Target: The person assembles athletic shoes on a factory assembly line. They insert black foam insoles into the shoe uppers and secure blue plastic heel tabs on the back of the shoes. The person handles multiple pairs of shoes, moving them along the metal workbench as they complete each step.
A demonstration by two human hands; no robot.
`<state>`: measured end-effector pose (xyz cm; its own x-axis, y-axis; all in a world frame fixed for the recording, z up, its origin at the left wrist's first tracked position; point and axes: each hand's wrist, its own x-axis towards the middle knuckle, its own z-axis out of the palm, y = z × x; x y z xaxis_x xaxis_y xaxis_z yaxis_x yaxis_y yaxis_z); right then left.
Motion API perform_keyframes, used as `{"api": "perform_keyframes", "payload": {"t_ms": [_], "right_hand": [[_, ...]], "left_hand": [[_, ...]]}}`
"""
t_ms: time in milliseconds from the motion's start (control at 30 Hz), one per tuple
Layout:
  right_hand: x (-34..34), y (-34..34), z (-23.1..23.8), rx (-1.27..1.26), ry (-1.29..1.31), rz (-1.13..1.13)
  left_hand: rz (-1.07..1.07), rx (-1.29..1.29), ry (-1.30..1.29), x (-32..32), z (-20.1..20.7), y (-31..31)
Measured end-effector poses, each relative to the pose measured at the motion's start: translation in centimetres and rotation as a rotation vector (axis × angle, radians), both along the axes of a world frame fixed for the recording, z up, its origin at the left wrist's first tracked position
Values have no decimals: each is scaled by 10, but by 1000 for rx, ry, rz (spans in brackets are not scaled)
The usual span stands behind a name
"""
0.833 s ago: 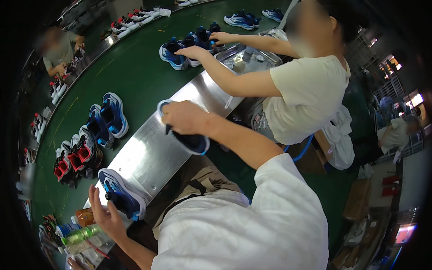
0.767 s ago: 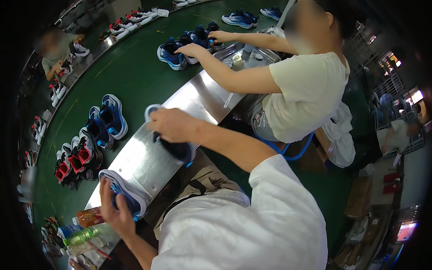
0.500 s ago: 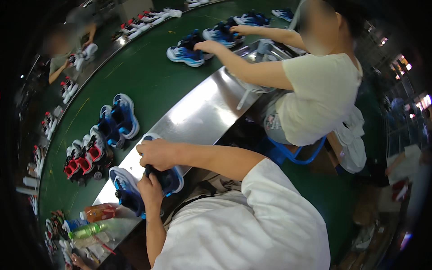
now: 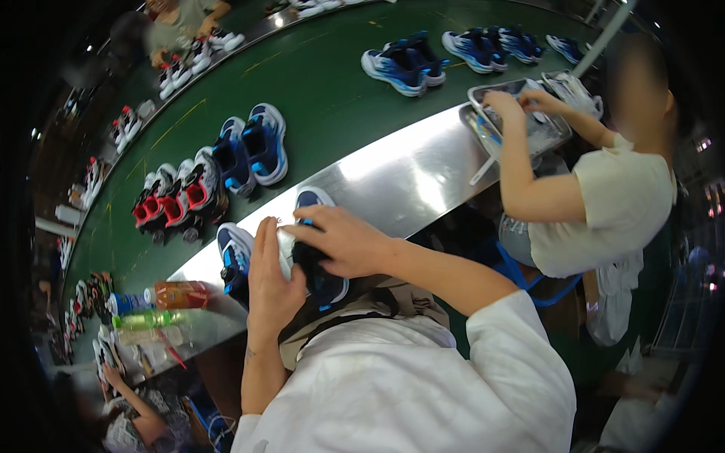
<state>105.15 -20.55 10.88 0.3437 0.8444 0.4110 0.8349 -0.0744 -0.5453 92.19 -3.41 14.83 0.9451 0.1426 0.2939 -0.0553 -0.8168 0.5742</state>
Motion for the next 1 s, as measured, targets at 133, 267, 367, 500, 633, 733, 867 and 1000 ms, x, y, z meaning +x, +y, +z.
{"api": "perform_keyframes", "payload": {"t_ms": [133, 267, 367, 500, 633, 733, 867, 1000], "right_hand": [[-27, -17, -24, -38, 434, -346], [-25, -26, -44, 15, 915, -375], [-28, -29, -43, 34, 1066, -389], [-33, -37, -34, 37, 954, -311], [-8, -53, 6, -208, 770, -231], [12, -38, 28, -288, 408, -199], [38, -7, 57, -299, 79, 135], [41, 10, 58, -680, -104, 165]], "left_hand": [[-357, -147, 24, 34, 7, -10], [-352, -51, 37, 44, -22, -10], [-325, 11, 14, 35, -33, -16], [-311, 94, -102, 34, -33, -21], [-21, -179, -413, 22, -53, -27], [281, -462, -243, 11, -73, -38], [183, -543, 23, 13, -64, -34], [183, -557, 52, 10, -71, -33]]}}
